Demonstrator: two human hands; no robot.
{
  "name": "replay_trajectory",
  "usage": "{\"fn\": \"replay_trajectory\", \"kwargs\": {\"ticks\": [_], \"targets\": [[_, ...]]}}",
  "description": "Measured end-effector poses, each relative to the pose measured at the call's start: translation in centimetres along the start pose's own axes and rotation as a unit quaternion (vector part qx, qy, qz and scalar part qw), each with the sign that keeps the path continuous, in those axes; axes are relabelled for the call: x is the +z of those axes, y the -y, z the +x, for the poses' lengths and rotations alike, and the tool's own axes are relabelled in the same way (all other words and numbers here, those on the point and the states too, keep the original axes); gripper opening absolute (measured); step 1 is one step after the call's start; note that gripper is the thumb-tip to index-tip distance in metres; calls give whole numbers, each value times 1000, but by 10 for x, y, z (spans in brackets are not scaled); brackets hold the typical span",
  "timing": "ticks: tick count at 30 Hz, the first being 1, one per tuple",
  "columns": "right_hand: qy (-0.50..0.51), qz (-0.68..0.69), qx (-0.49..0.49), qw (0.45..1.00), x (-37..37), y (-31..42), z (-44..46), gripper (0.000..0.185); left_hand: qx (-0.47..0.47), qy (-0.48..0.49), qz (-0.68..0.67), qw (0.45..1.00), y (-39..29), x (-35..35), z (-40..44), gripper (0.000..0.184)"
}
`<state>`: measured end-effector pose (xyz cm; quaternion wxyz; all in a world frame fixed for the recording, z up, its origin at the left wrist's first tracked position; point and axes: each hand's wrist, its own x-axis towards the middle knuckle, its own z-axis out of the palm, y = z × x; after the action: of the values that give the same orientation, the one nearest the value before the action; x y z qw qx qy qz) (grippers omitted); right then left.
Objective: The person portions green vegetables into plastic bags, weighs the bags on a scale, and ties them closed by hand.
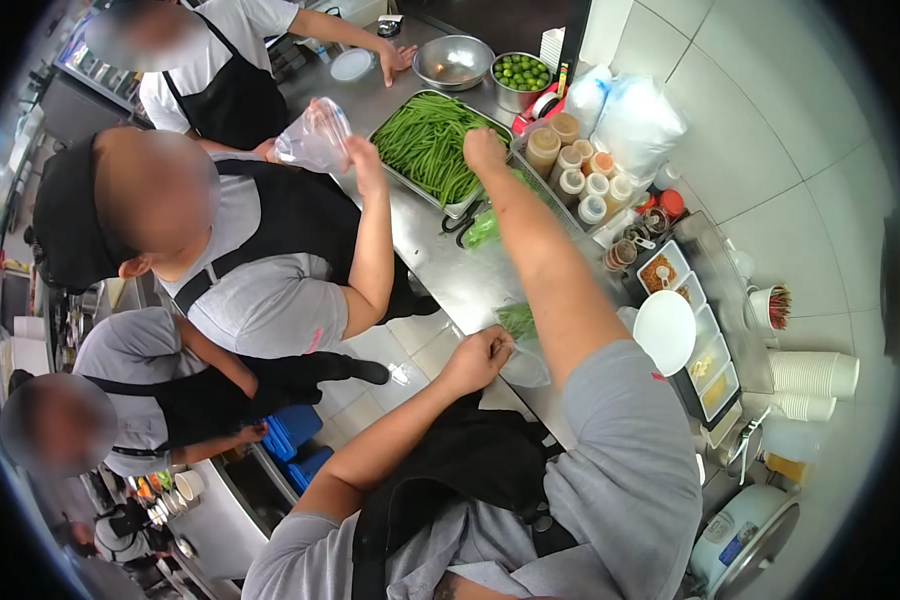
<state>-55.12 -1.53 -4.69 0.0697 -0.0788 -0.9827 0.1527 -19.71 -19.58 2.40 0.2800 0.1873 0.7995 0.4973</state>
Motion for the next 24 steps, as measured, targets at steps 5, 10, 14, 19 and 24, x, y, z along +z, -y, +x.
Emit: {"fn": "replay_trajectory", "kwargs": {"ticks": [5,10,14,19,24], "targets": [[56,73,72,993,-27,-4,10,25,9,-16,-20,1000,2,-7,6,12],[107,-22,-61,992,-1,-34,36,23,11,0,-24,1000,-3,-5,16,12],[83,-19,-98,992,19,-47,55,21,-14,14,-89,996,32,19,34,10],[144,370,74,915,2,-61,48,23,-48,69,-165,983,14,16,38,11],[166,816,34,553,-111,-63,-66,15,-80,120,-344,928,-3,18,40,7]]}}
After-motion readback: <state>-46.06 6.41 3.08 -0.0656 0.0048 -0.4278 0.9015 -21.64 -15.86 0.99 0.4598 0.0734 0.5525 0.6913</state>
